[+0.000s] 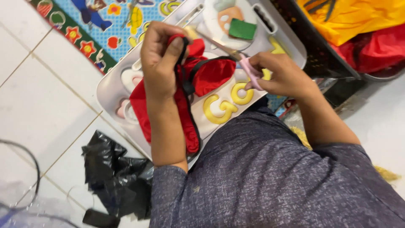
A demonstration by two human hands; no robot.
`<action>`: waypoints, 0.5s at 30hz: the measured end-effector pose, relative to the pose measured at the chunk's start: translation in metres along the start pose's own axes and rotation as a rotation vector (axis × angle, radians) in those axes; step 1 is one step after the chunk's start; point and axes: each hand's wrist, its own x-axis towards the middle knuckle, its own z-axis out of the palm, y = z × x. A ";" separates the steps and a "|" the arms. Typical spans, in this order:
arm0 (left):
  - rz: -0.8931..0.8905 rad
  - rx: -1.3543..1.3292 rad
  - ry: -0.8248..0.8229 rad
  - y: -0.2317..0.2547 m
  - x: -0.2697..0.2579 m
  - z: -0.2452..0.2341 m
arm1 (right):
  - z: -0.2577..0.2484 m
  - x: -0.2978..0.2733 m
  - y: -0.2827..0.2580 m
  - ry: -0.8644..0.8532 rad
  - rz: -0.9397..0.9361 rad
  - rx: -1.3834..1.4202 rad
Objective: Trimming excess material or threads from a red fabric item using scissors.
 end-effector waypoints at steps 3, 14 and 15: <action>-0.046 0.088 0.009 -0.002 -0.001 0.000 | -0.003 -0.003 -0.005 0.009 -0.016 -0.069; 0.044 0.287 0.048 0.011 -0.009 0.012 | -0.092 -0.034 0.038 0.552 0.129 -0.504; 0.048 0.286 0.049 0.012 -0.008 0.014 | -0.099 -0.041 0.047 0.552 0.126 -0.506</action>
